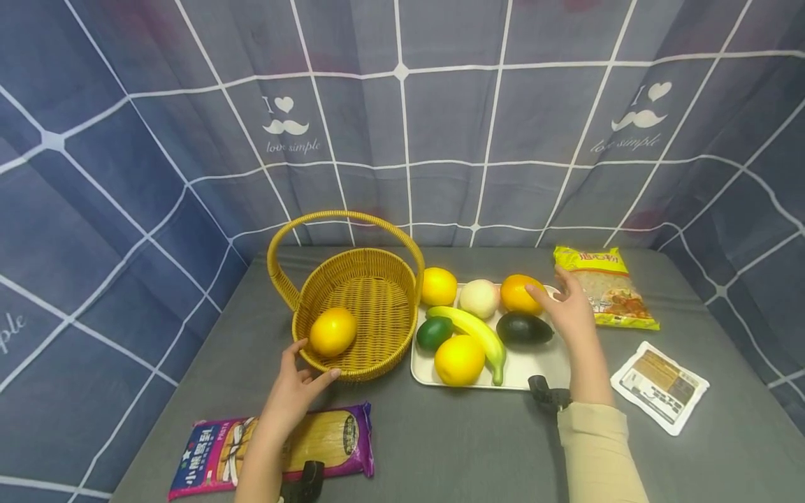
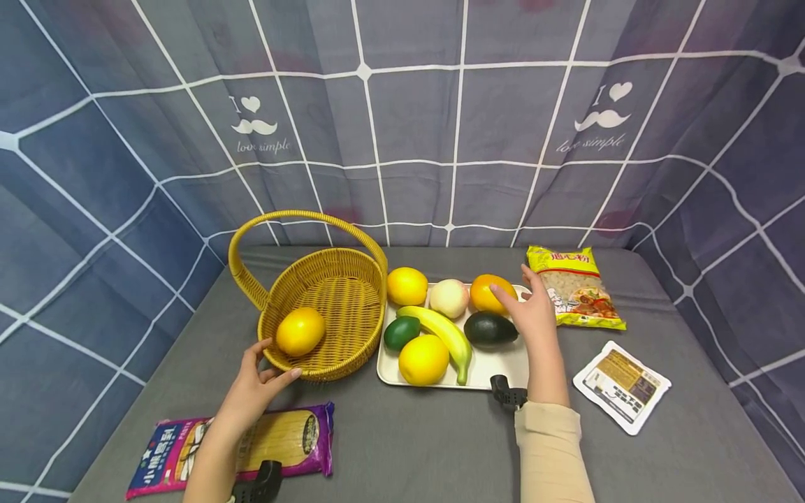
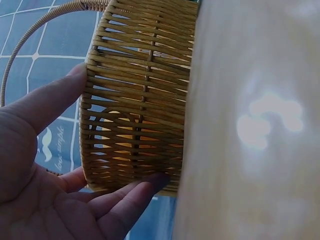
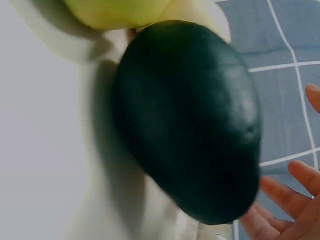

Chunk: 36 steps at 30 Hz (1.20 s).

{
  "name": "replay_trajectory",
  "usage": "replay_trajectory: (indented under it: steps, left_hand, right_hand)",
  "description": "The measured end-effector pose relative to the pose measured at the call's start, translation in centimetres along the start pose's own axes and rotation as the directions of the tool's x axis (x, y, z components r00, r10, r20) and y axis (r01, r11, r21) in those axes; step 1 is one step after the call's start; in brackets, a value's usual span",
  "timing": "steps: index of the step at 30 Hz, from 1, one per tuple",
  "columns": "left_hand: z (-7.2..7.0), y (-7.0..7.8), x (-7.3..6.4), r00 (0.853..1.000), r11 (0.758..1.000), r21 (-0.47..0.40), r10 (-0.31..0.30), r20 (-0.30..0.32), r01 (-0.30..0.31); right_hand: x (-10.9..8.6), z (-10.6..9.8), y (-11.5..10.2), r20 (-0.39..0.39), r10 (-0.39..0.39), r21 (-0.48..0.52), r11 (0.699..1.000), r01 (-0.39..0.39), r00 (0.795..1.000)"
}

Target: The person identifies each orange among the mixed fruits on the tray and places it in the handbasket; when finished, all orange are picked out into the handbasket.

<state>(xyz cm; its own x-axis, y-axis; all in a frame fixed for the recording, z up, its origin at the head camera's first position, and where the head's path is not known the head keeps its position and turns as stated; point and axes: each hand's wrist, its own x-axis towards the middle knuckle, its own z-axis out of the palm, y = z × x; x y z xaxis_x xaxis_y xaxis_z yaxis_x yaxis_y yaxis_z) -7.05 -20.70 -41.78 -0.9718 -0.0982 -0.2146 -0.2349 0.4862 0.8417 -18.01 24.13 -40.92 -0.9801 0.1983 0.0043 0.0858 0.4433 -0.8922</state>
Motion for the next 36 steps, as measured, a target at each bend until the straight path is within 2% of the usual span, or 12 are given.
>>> replay_trajectory:
  steps: [4, 15, 21, 30, 36]
  left_hand:
    - [0.0, -0.1, 0.0, 1.000, 1.000, 0.002, -0.002, -0.001, 0.002]
    - [-0.1, 0.0, -0.2, 1.000, 0.999, 0.026, -0.025, -0.003, 0.026]
    - [0.0, -0.1, -0.1, 1.000, 1.000, 0.025, -0.013, -0.008, 0.014]
    - [0.0, -0.2, -0.2, 1.000, 1.000, -0.003, -0.011, -0.004, 0.011]
    - [0.0, -0.2, -0.2, 1.000, 1.000, -0.005, -0.008, -0.010, 0.008]
  right_hand:
    - [0.2, 0.5, 0.6, 0.030, 0.005, -0.044, 0.999, -0.003, 1.000]
    - [1.3, 1.7, 2.5, 0.046, -0.016, -0.100, 0.995, 0.021, 0.999]
    - [1.5, 2.2, 2.5, 0.053, -0.015, -0.140, 0.990, 0.022, 0.998]
    - [1.8, 2.4, 2.6, 0.076, 0.024, -0.145, 0.989, -0.013, 0.997]
    - [2.0, 2.5, 2.7, 0.062, 0.035, -0.140, 0.990, -0.026, 0.997]
